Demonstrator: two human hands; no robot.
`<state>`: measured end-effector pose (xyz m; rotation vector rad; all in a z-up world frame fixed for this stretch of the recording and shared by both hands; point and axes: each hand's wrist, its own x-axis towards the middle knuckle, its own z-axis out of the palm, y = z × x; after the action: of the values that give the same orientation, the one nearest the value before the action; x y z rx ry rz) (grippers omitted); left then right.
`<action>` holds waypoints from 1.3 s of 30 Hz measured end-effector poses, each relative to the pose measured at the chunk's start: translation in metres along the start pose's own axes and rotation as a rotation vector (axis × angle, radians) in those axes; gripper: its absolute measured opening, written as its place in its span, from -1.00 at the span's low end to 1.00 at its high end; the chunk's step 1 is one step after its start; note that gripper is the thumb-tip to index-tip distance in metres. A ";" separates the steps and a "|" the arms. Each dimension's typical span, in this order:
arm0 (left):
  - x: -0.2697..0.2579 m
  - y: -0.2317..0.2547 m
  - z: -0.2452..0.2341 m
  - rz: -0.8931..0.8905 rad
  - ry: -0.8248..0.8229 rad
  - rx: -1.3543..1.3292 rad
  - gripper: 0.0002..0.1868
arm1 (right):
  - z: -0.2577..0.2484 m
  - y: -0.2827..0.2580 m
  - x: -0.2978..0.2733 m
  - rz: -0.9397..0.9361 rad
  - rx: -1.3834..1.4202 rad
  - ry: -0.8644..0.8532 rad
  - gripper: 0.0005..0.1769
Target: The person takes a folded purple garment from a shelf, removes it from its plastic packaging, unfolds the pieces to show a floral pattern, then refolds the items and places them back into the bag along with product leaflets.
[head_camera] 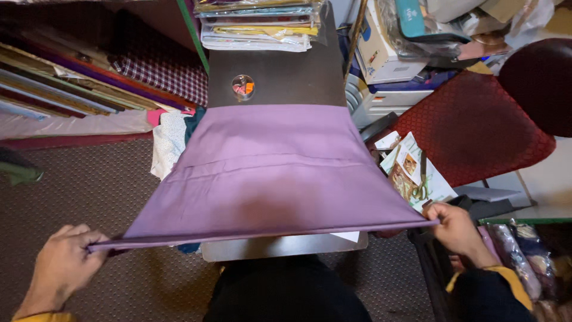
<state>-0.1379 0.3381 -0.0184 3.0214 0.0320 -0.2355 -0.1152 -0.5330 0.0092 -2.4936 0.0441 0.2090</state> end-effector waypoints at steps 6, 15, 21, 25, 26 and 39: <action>0.025 0.014 -0.040 -0.165 0.058 -0.219 -0.72 | -0.014 -0.040 0.035 0.162 -0.171 -0.046 -0.75; 0.137 0.067 -0.092 -0.420 0.141 -0.754 -0.79 | -0.034 -0.045 0.180 -0.238 -0.365 0.189 -0.76; 0.237 0.003 -0.036 -0.261 0.260 -0.350 -0.78 | -0.040 -0.072 0.248 -0.123 -0.456 0.187 -0.75; 0.269 0.024 -0.060 -0.387 0.213 -0.366 -0.76 | -0.032 -0.083 0.294 -0.021 -0.412 0.163 -0.76; 0.278 0.024 -0.064 -0.405 0.189 -0.288 -0.75 | -0.033 -0.090 0.303 0.018 -0.417 0.128 -0.74; 0.302 0.057 0.023 -0.594 0.150 -0.149 -0.55 | 0.035 -0.082 0.359 -0.176 -0.452 0.045 -0.41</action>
<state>0.1583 0.2825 -0.0814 2.7899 0.9170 -0.0462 0.2412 -0.4392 -0.0277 -2.9317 -0.2277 0.0959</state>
